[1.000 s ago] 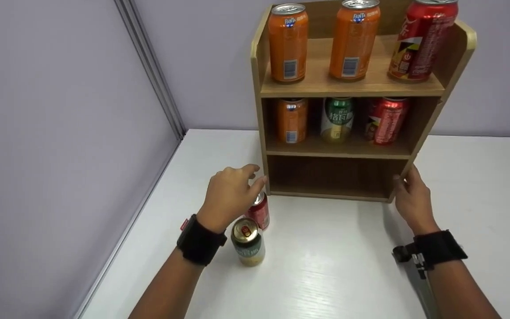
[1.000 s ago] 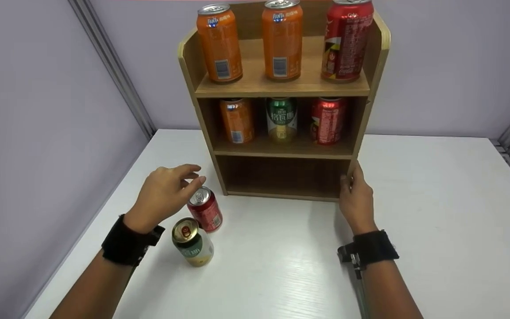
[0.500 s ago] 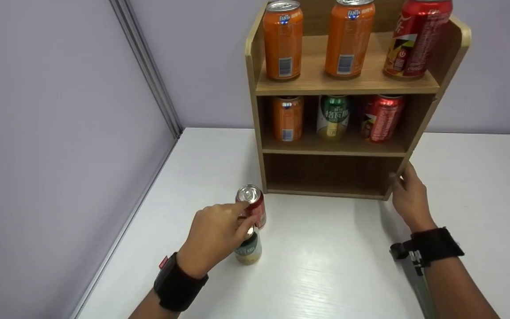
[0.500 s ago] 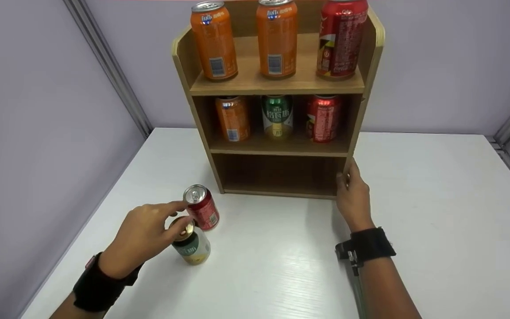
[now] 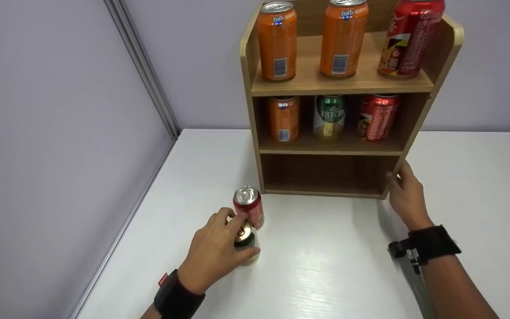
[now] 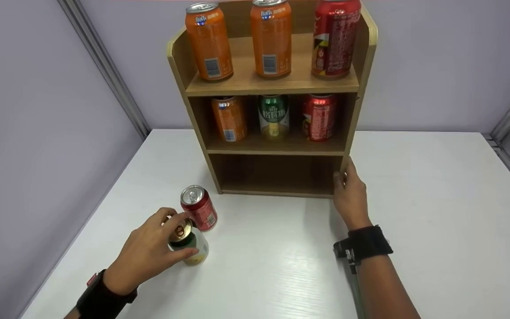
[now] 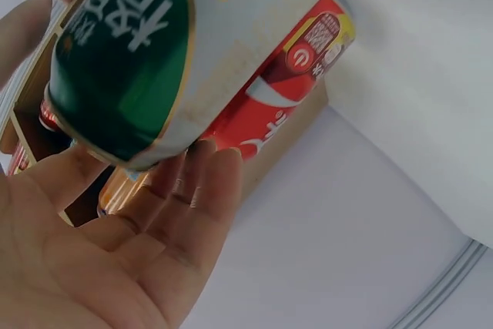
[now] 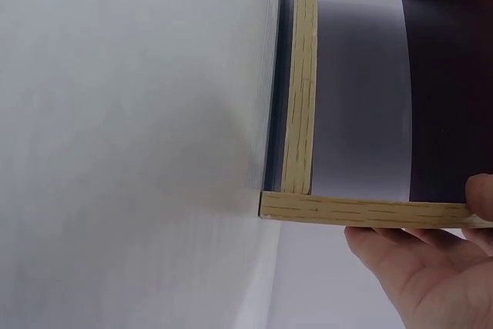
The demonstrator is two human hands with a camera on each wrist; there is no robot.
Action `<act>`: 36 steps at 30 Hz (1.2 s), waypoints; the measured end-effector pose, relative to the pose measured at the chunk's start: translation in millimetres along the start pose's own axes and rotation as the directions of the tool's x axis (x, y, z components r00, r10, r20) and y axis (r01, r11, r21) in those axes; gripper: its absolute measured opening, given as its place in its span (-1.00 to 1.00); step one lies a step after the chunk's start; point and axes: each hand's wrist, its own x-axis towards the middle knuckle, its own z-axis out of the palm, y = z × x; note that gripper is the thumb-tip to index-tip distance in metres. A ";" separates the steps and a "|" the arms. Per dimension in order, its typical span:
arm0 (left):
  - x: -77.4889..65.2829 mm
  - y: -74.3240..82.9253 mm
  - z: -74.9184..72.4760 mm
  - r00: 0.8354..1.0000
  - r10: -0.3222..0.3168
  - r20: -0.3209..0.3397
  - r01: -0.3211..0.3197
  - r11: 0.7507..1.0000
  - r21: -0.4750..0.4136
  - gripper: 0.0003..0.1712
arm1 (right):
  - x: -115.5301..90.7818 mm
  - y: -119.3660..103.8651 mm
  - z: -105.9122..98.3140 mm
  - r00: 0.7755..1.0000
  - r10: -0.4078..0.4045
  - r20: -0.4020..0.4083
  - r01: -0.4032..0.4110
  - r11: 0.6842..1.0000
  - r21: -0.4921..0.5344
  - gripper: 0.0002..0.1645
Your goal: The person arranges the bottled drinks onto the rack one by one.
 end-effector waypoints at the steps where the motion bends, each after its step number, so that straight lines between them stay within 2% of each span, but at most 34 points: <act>1: -0.1 0.2 1.5 1.000 -0.002 0.008 0.002 1.000 0.004 -0.13 | -0.1 0.0 0.0 1.000 0.001 0.001 -0.001 1.000 0.002 -0.37; 7: -0.8 2.8 10.2 1.000 0.004 0.028 -0.006 0.998 0.059 -0.03 | 0.5 -0.1 0.4 1.000 -0.013 0.002 0.013 1.000 0.001 -0.38; 12: 1.3 5.9 16.8 0.998 0.050 -0.037 -0.047 0.995 0.089 -0.12 | 1.9 0.3 -0.7 0.999 -0.036 -0.009 0.036 0.999 -0.010 -0.44; 15: 4.6 9.9 19.0 0.996 0.063 -0.061 -0.059 0.997 0.058 -0.18 | 2.0 1.3 -1.1 0.999 -0.037 -0.019 0.037 0.999 -0.018 -0.46; 21: 12.2 25.8 20.6 0.996 0.075 -0.053 -0.076 0.997 -0.011 -0.24 | 0.9 2.9 -1.2 1.000 -0.030 -0.010 0.030 0.999 -0.016 -0.45; 29: 40.2 52.9 22.8 0.981 0.155 -0.117 -0.163 0.985 -0.062 -0.30 | 2.3 2.5 -5.8 0.999 -0.037 -0.014 0.036 0.999 -0.029 -0.44; 36: 68.0 67.9 33.0 0.970 0.218 -0.107 -0.227 0.970 -0.081 -0.29 | 1.9 5.1 -1.5 0.999 -0.037 0.000 0.037 0.998 -0.048 -0.42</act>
